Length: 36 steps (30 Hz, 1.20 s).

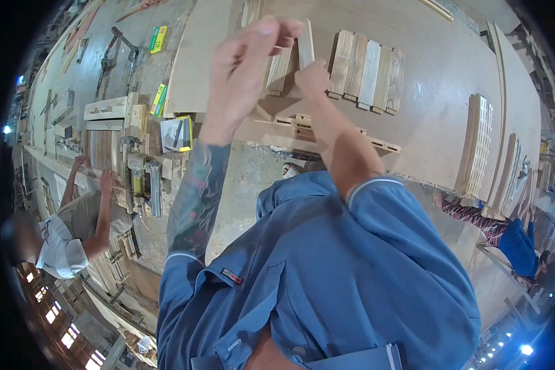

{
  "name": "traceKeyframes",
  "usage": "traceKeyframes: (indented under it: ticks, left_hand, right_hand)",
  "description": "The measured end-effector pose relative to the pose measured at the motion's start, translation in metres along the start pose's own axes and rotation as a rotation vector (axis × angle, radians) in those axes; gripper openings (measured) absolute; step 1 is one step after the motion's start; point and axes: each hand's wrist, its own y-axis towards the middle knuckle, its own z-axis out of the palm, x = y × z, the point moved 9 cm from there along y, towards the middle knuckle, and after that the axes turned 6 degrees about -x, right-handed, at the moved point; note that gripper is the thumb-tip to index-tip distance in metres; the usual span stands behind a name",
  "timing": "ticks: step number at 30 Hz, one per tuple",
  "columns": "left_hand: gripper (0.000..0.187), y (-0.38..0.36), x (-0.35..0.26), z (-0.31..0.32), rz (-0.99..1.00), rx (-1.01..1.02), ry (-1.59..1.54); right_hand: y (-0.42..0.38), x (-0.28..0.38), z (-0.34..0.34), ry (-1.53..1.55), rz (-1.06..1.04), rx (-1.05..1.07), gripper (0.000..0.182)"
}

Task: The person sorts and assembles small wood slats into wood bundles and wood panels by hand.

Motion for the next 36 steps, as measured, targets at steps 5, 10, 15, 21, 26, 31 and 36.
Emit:
traceKeyframes:
  ticks: [5,10,15,21,26,31,36]
  left_hand:
    - [0.052,-0.008,0.054,0.011,-0.215,0.128,0.186]
    - [0.055,-0.005,0.016,0.005,-0.027,-0.033,0.218]
    - [0.055,-0.007,0.019,0.006,-0.125,0.038,0.238]
    - [0.056,-0.010,0.029,0.017,-0.083,0.131,0.257]
    - [0.055,-0.024,0.026,0.044,0.063,0.297,0.598]
    - [0.057,-0.035,0.037,0.060,0.094,0.527,1.045]
    - [0.062,-0.030,0.033,0.056,0.099,0.408,0.993]
  right_hand:
    - [-0.045,-0.020,-0.034,0.931,-0.131,0.217,0.040]
    - [-0.102,-0.017,-0.038,0.910,-0.398,0.529,0.028]
    - [-0.117,-0.009,-0.038,0.747,-0.450,0.591,0.030]
    - [-0.134,-0.007,-0.048,0.680,-0.755,0.327,0.019]
    - [-0.136,-0.016,-0.018,0.690,-0.795,0.225,0.019]
    - [-0.123,0.001,-0.059,0.946,-0.711,0.430,0.025]
    - [-0.043,0.025,-0.003,0.646,-0.583,0.617,0.048]
